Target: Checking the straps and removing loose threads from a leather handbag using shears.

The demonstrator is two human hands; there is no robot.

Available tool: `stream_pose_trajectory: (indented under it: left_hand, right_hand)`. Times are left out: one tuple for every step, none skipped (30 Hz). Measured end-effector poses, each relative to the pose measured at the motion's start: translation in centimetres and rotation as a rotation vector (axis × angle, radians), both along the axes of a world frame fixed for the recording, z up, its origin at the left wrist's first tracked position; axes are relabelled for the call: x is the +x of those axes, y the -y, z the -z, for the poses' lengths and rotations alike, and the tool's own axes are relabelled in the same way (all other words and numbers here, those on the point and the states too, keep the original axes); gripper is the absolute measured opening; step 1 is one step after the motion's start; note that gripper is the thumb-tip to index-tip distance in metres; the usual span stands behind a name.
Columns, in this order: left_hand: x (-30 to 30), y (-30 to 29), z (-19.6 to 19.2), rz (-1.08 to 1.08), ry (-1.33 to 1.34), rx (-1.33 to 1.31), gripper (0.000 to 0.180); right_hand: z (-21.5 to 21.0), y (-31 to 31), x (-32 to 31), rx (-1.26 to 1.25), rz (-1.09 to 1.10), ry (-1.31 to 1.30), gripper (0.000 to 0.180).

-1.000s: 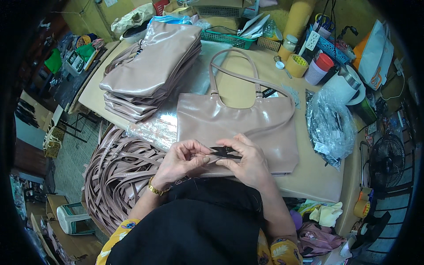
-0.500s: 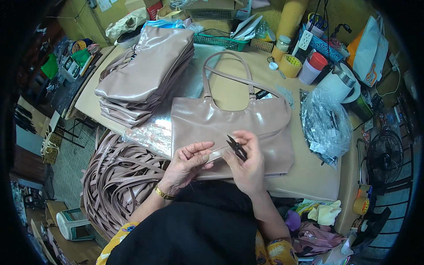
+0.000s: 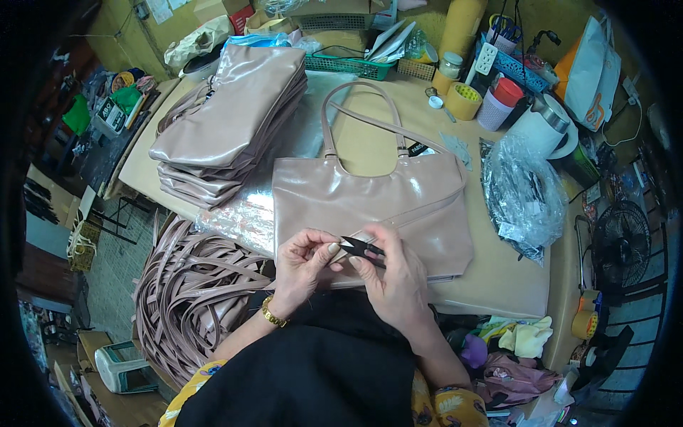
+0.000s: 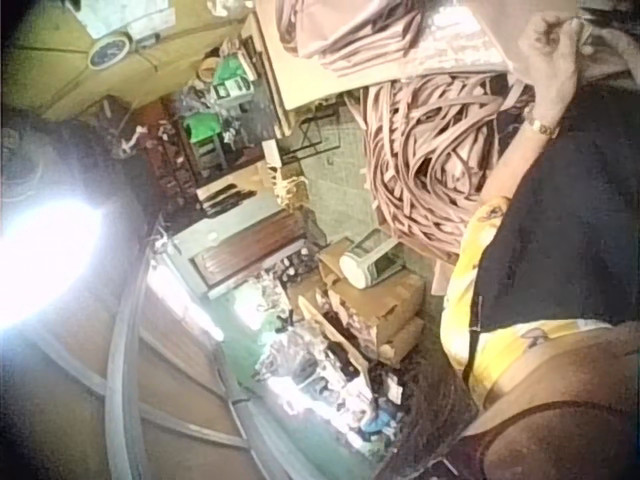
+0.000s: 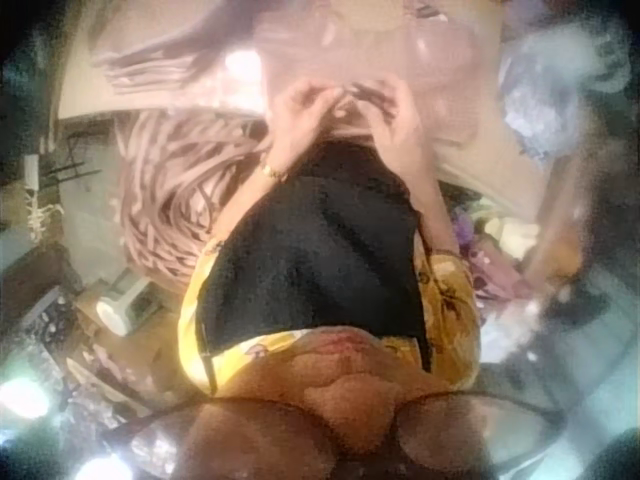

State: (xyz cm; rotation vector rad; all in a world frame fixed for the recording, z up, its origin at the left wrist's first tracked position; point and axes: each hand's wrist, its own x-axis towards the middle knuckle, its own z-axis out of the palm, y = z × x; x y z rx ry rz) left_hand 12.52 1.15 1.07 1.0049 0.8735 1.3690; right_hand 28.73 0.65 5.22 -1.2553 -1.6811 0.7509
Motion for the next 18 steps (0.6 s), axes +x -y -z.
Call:
stream_pose_trajectory:
  left_hand:
    - [-0.1, -0.1, 0.1, -0.007, 0.011, -0.003, 0.010]
    - [0.0, -0.1, 0.2, -0.010, 0.026, -0.008, 0.009]
    - [0.0, -0.1, 0.3, -0.013, 0.041, -0.013, 0.009]
    - [0.0, -0.1, 0.3, -0.021, 0.041, -0.012, 0.009]
    - [0.1, 0.0, 0.3, -0.024, 0.040, -0.011, 0.009]
    - [0.2, 0.0, 0.4, -0.029, 0.039, -0.011, 0.009]
    - [0.3, 0.0, 0.4, -0.029, 0.030, -0.014, 0.009]
    - [0.3, 0.0, 0.4, -0.028, 0.022, -0.015, 0.009]
    - [0.3, 0.1, 0.4, -0.028, 0.014, -0.015, 0.009]
    - [0.3, 0.1, 0.4, -0.024, 0.004, -0.008, 0.009]
    - [0.2, 0.1, 0.4, -0.023, -0.007, 0.000, 0.009]
    - [0.2, 0.1, 0.4, -0.023, -0.018, 0.008, 0.009]
    - [0.2, 0.2, 0.4, -0.034, -0.029, 0.028, 0.009]
    - [0.3, 0.4, 0.3, -0.044, -0.040, 0.047, 0.009]
    - [0.4, 0.5, 0.2, -0.055, -0.051, 0.066, 0.009]
    - [0.4, 0.6, 0.2, -0.057, -0.059, 0.078, 0.010]
    - [0.4, 0.7, 0.3, -0.060, -0.068, 0.090, 0.010]
    - [0.4, 0.7, 0.3, -0.063, -0.077, 0.101, 0.010]
  right_hand:
    - [-0.3, 0.1, 0.1, 0.086, 0.018, 0.131, 0.030]
    - [-0.9, 0.4, 0.3, 0.169, 0.039, 0.265, 0.029]
    - [-1.2, 0.6, 0.4, 0.252, 0.061, 0.399, 0.027]
    - [-1.2, 0.6, 0.4, 0.281, 0.062, 0.395, 0.027]
    - [-1.3, 0.5, 0.4, 0.308, 0.066, 0.391, 0.027]
    - [-1.4, 0.4, 0.4, 0.334, 0.070, 0.386, 0.027]
    - [-1.4, 0.4, 0.3, 0.327, 0.074, 0.387, 0.026]
    - [-1.4, 0.4, 0.1, 0.322, 0.079, 0.390, 0.024]
    - [-1.4, 0.4, 0.0, 0.317, 0.084, 0.392, 0.023]
    - [-1.4, 0.4, 0.0, 0.303, 0.090, 0.383, 0.023]
    - [-1.4, 0.4, -0.1, 0.291, 0.093, 0.373, 0.022]
    - [-1.4, 0.4, -0.1, 0.278, 0.096, 0.363, 0.022]
    - [-1.3, 0.4, -0.2, 0.295, 0.092, 0.356, 0.022]
    - [-1.1, 0.3, -0.2, 0.311, 0.089, 0.349, 0.022]
    - [-0.9, 0.3, -0.2, 0.327, 0.085, 0.342, 0.023]
    - [-0.7, 0.3, -0.2, 0.325, 0.084, 0.336, 0.022]
    - [-0.5, 0.4, -0.2, 0.323, 0.082, 0.329, 0.022]
    - [-0.3, 0.5, -0.2, 0.321, 0.080, 0.322, 0.021]
